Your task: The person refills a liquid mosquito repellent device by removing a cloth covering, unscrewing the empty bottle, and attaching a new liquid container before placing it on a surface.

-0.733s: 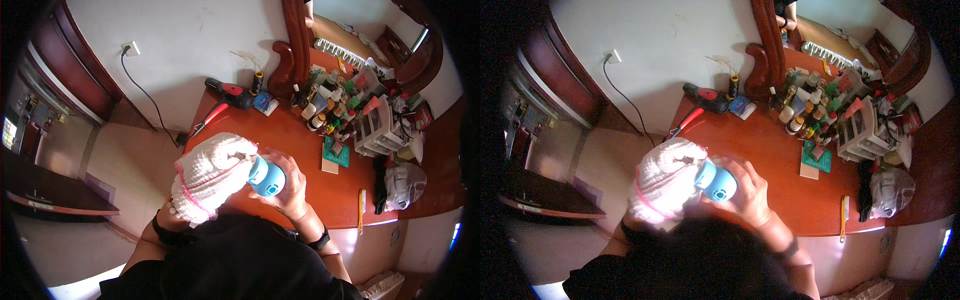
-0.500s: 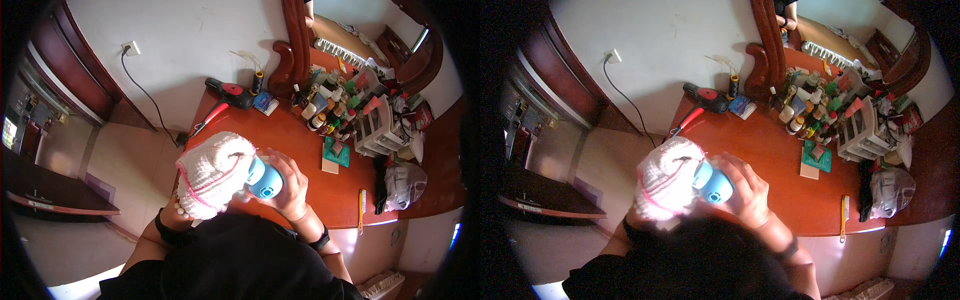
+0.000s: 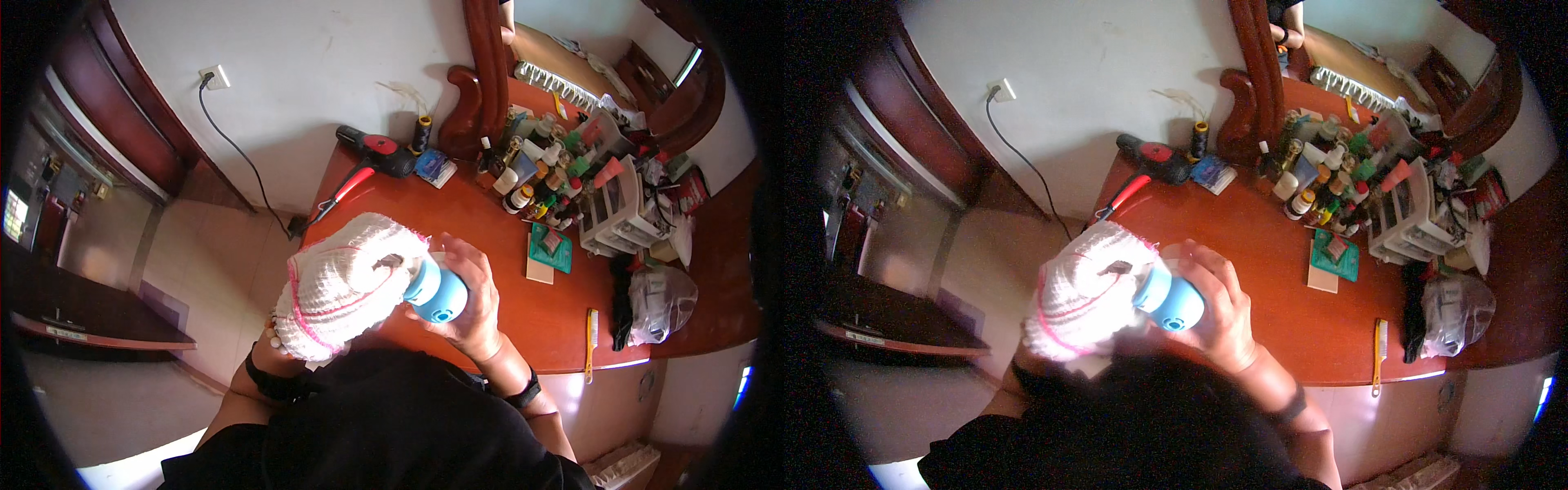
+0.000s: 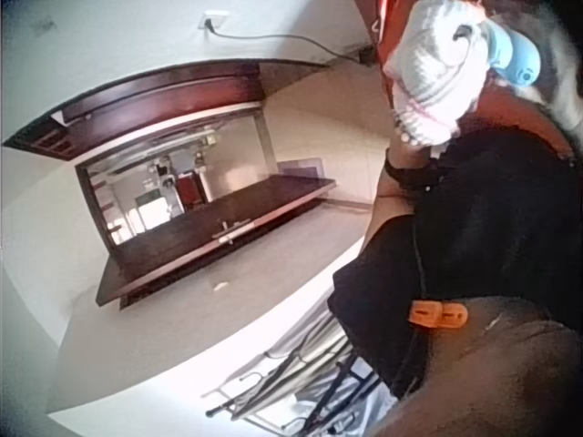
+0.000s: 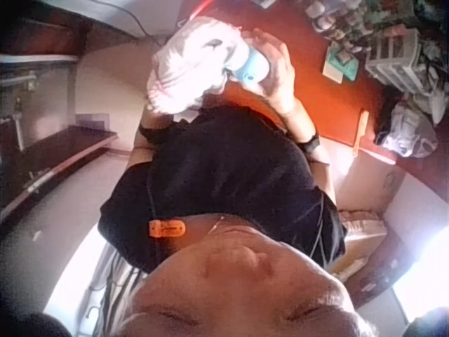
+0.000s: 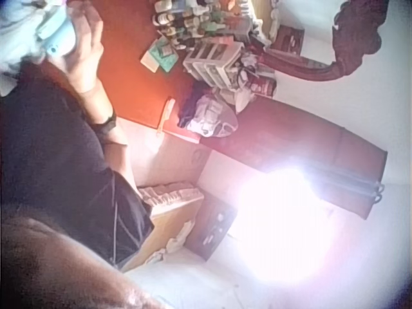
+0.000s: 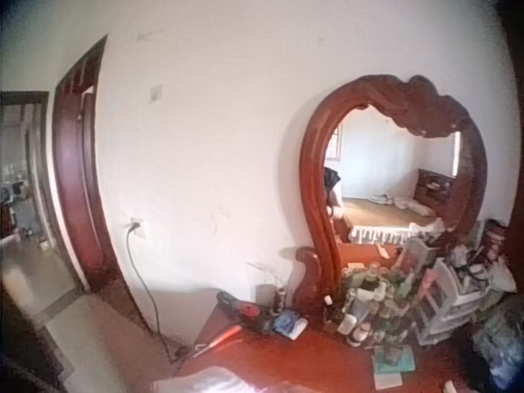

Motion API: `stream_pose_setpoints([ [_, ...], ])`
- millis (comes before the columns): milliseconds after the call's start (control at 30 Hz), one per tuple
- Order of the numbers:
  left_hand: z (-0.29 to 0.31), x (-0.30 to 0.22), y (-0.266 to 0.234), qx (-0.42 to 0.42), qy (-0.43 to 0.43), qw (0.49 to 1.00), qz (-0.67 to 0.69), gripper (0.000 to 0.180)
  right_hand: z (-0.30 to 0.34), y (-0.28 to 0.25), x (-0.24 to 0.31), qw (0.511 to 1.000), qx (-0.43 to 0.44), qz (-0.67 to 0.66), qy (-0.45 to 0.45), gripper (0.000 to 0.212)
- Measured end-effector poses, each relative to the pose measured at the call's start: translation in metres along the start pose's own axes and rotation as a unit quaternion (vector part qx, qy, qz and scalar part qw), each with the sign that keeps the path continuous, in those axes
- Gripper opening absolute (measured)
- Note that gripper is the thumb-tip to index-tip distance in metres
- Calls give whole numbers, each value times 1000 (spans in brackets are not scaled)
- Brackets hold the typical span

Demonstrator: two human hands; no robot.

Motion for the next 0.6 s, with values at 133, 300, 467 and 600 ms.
stream_pose_setpoints([
  [133,4,-5,-4,-38,67,996,-43,29,1,2,2,999,3,40,-12,80],
  [300,14,26,6,9,-27,994,110,32,1,3,4,1000,7,25,-9,80],
  [467,17,24,8,11,33,995,92,30,1,7,0,999,27,-37,12,81],
  [600,13,26,8,-20,-113,958,264,25,3,6,-4,999,14,-45,13,81],
])
Point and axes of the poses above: each hand's wrist, its own z-axis away from the middle knuckle, its own y-axis out of the palm, x = y × z, the point moved 8 cm from there along -z, towards the middle knuckle, and after that the axes turned 5 degrees about x, right-handed, at the moved point
